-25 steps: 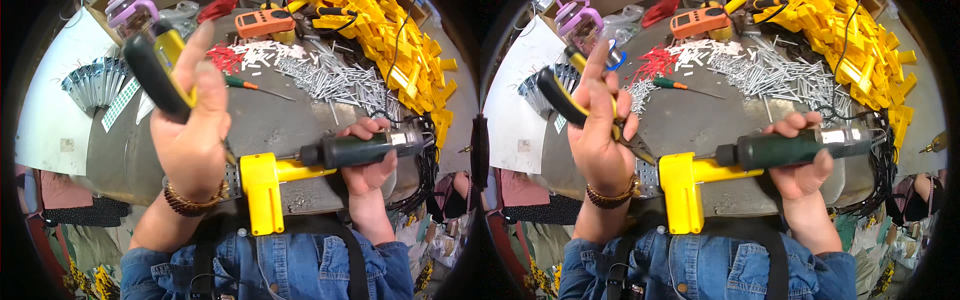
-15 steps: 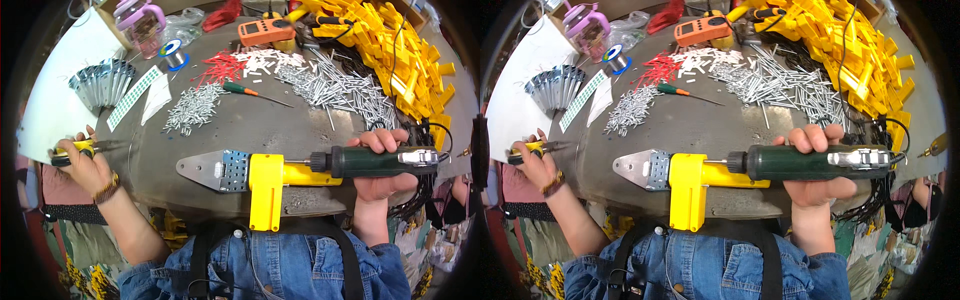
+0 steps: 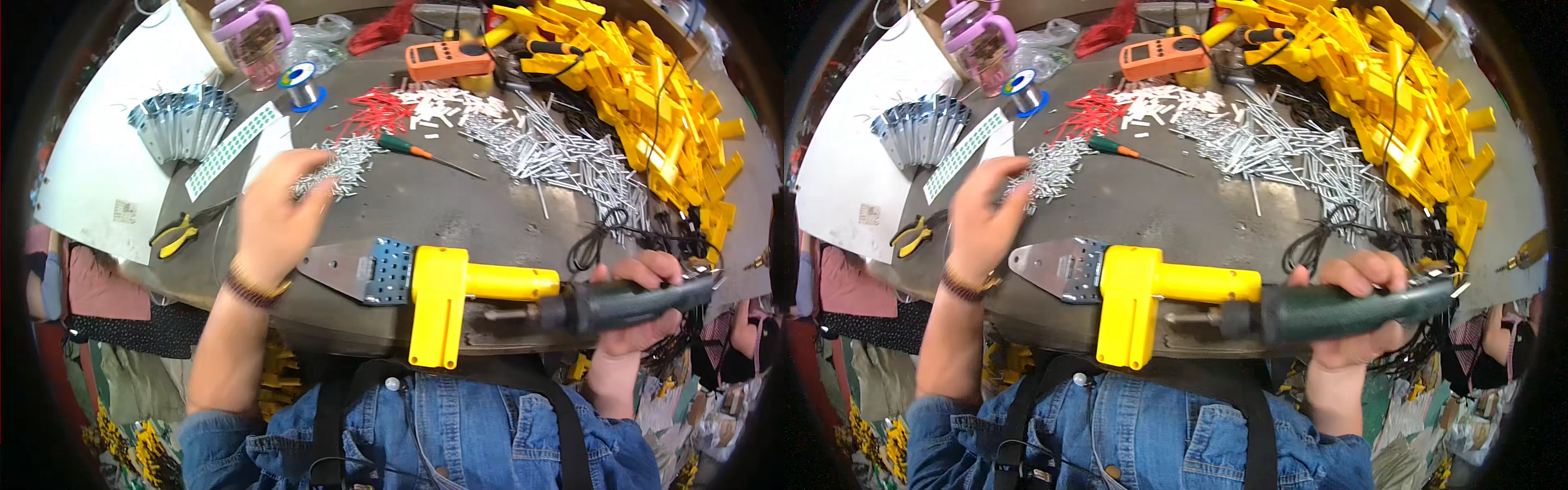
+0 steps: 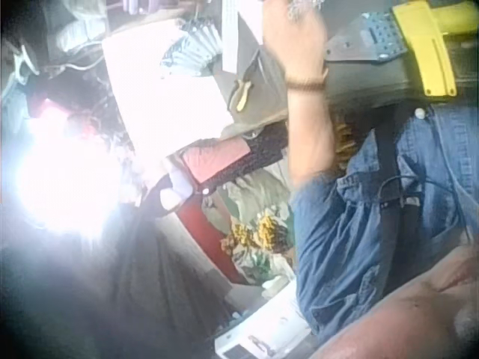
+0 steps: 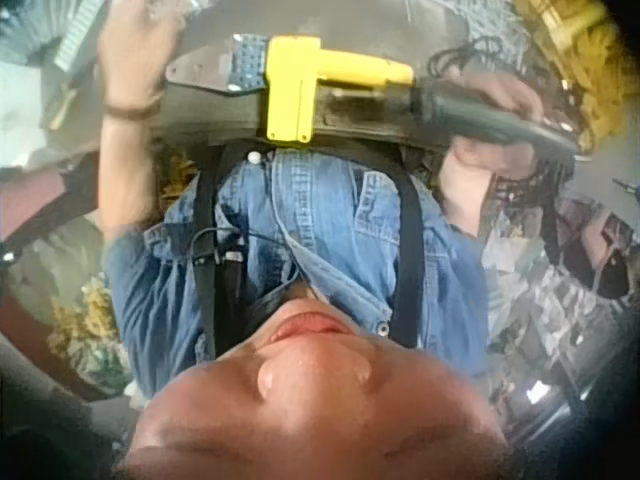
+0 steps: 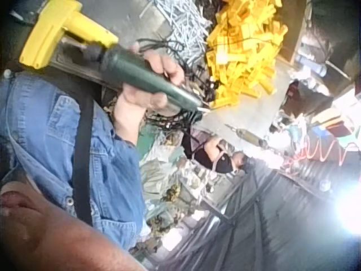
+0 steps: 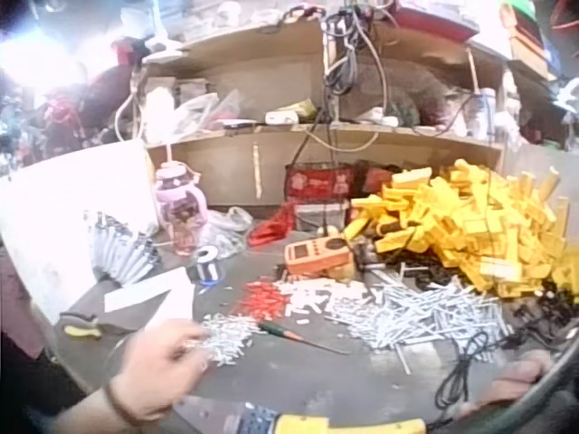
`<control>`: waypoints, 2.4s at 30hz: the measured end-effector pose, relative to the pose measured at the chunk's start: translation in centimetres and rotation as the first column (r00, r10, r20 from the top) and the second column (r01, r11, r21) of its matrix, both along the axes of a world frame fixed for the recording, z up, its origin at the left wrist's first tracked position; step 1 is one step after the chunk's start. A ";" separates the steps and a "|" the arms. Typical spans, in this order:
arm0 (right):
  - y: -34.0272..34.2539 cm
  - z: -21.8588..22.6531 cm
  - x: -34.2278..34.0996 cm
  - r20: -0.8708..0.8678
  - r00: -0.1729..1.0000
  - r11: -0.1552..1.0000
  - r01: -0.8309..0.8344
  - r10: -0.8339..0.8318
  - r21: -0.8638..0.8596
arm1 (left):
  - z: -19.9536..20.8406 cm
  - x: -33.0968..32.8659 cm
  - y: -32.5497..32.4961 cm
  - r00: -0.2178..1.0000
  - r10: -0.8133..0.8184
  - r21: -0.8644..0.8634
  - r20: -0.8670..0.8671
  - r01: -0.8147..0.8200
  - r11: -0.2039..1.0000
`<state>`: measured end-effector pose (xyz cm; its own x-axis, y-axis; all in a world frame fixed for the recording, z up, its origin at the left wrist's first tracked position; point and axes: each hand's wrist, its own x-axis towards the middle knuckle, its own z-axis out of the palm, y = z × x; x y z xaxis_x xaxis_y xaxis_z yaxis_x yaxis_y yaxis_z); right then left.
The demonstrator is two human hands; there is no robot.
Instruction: Assembling the internal components and wiring of a yellow plastic electronic device housing.
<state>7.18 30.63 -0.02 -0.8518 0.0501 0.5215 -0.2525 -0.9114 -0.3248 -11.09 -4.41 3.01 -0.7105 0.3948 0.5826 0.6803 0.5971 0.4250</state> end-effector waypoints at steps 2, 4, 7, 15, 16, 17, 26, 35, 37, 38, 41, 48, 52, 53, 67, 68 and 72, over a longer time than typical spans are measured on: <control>-1.1 0.5 0.6 0.156 0.979 0.989 0.119 -0.132 0.088 | -0.9 -2.3 4.2 0.973 -0.232 -0.146 0.017 0.232 0.962; -1.7 0.5 0.8 0.179 0.975 0.990 0.120 -0.132 0.079 | -2.4 -4.6 8.2 0.971 -0.240 -0.273 0.005 0.232 0.934; -1.3 -0.7 1.2 0.099 0.989 0.991 0.097 -0.106 0.091 | -2.4 -6.0 13.2 0.963 -0.268 -0.439 -0.004 0.239 0.866; -2.0 -0.7 0.9 0.129 0.982 0.989 0.128 -0.137 0.079 | -1.8 -5.7 15.8 0.944 -0.312 -0.727 -0.107 0.139 0.672; -1.9 -0.8 0.9 0.136 0.982 0.990 0.123 -0.132 0.076 | -1.6 -5.0 15.5 0.945 -0.306 -0.678 -0.117 0.149 0.719; -1.8 -0.9 0.8 0.138 0.979 0.987 0.138 -0.148 0.079 | -1.4 -4.5 13.9 0.940 -0.331 -0.555 -0.081 0.233 0.799; -2.9 -0.9 0.0 0.185 0.976 0.993 0.111 -0.116 0.039 | -3.0 5.7 0.4 0.898 -0.231 0.129 0.374 0.196 0.972; -3.1 -0.4 0.3 0.175 0.963 0.977 0.187 -0.203 0.107 | -2.8 9.0 0.8 0.967 -0.166 0.016 0.193 0.166 0.986; -3.0 -0.5 0.5 0.192 0.954 0.972 0.214 -0.229 0.093 | -2.9 9.1 0.8 0.966 -0.172 0.047 0.191 0.166 0.985; -3.0 -0.5 0.5 0.191 0.954 0.971 0.217 -0.232 0.097 | -2.8 9.3 0.8 0.966 -0.171 0.034 0.192 0.168 0.985; -3.6 -0.6 0.4 0.242 0.945 0.975 0.219 -0.221 0.036 | -2.9 9.3 0.9 0.970 -0.165 0.018 0.180 0.164 0.986; -3.4 -0.9 -0.3 0.261 0.945 0.980 0.192 -0.197 0.044 | -3.3 9.2 0.9 0.960 -0.207 0.011 0.187 0.209 0.978; -3.1 -0.7 -0.5 0.262 0.950 0.986 0.162 -0.167 0.040 | -3.3 9.2 1.1 0.959 -0.207 0.027 0.194 0.206 0.978; -3.0 -0.7 -0.5 0.264 0.948 0.984 0.170 -0.176 0.046 | -3.3 9.2 1.0 0.957 -0.215 0.032 0.195 0.213 0.977; -3.8 -0.9 -1.1 0.264 0.949 0.985 0.164 -0.174 0.060 | -3.4 9.0 0.8 0.962 -0.228 0.058 0.152 0.222 0.973; -3.8 -0.9 -1.0 0.265 0.948 0.984 0.169 -0.177 0.053 | -3.3 9.0 0.8 0.955 -0.248 0.066 0.164 0.240 0.968; -4.0 -0.7 -1.2 0.265 0.950 0.987 0.159 -0.163 0.038 | -3.2 9.0 0.8 0.958 -0.216 0.058 0.191 0.209 0.976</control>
